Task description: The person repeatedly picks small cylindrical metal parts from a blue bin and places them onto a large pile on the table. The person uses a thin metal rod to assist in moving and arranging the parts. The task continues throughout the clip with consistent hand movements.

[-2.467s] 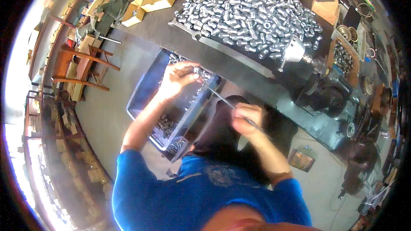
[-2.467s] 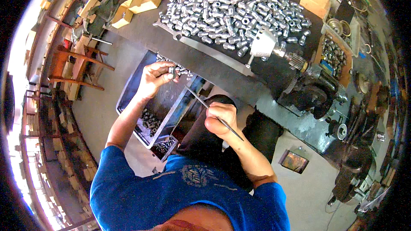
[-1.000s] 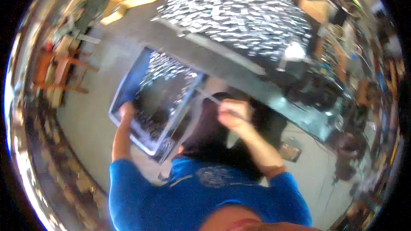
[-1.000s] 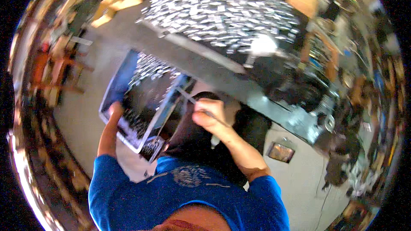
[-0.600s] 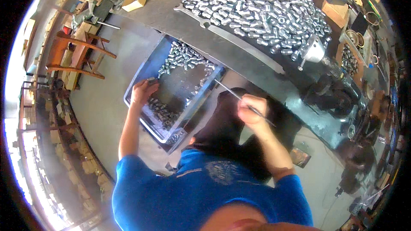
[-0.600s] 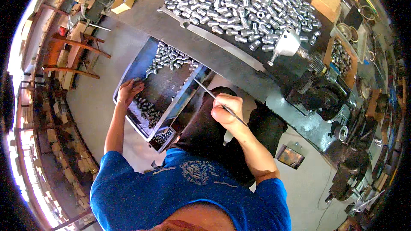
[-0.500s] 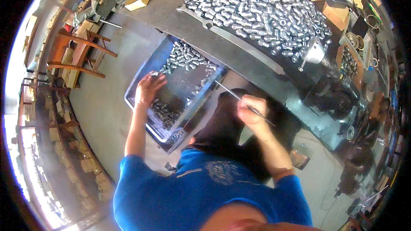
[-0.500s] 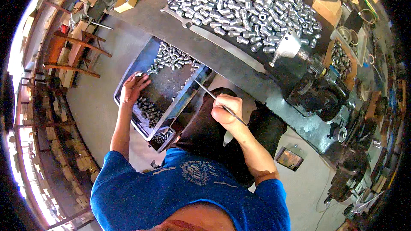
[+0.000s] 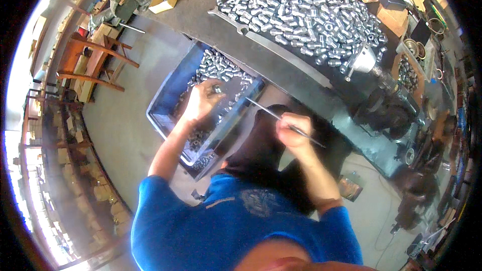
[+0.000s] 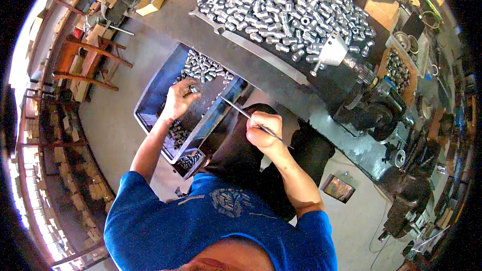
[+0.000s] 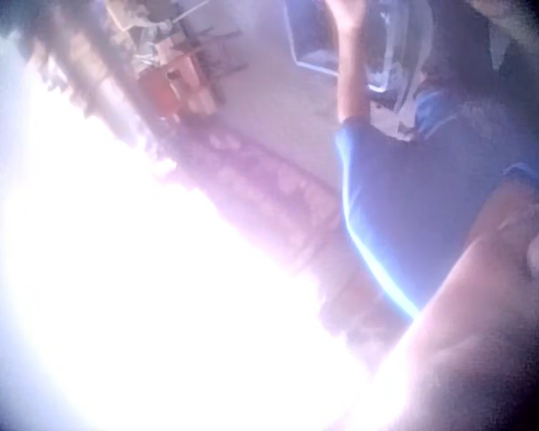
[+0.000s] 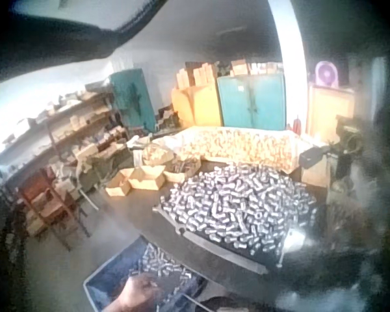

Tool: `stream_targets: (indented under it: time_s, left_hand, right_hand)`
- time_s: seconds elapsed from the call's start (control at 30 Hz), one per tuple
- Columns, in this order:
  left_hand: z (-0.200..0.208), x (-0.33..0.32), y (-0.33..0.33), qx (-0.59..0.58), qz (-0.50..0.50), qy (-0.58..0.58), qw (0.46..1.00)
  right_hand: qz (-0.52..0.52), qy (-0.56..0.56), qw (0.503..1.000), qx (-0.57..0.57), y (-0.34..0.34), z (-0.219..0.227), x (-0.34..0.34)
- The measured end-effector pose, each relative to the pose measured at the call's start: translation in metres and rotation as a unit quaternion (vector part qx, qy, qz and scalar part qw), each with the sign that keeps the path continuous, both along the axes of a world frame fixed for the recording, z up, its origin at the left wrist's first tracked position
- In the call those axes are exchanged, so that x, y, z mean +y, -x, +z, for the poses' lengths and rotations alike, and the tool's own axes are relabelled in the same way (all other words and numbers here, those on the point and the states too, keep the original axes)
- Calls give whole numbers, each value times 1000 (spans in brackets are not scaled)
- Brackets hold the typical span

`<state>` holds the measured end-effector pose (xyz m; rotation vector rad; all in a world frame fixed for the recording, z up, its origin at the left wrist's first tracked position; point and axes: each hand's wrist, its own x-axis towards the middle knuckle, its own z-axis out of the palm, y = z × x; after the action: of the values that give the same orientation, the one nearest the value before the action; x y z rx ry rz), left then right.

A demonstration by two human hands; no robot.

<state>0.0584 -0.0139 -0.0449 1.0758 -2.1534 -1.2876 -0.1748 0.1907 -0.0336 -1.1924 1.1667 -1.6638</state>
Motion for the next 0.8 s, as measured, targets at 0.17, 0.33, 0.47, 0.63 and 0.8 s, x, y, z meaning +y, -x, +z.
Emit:
stream_targets:
  time_s: [0.17, 0.33, 0.47, 0.63, 0.8]
  left_hand:
    - [30, 23, 30, -4, -81, 105, 991]
    - [38, 29, 41, 3, -124, 99, 987]
    - [42, 31, 44, 0, -129, 86, 988]
    - [48, 32, 46, 11, -174, 156, 972]
    - [49, 38, 54, 14, -257, 200, 946]
  right_hand:
    - [24, 79, 996, -31, 1, 18, 4]
    - [16, 121, 993, -4, 2, 24, 7]
    - [12, 130, 991, 22, 4, 27, 9]
    - [16, 108, 994, 22, 4, 30, 10]
    - [59, 23, 994, 85, 5, 31, 5]
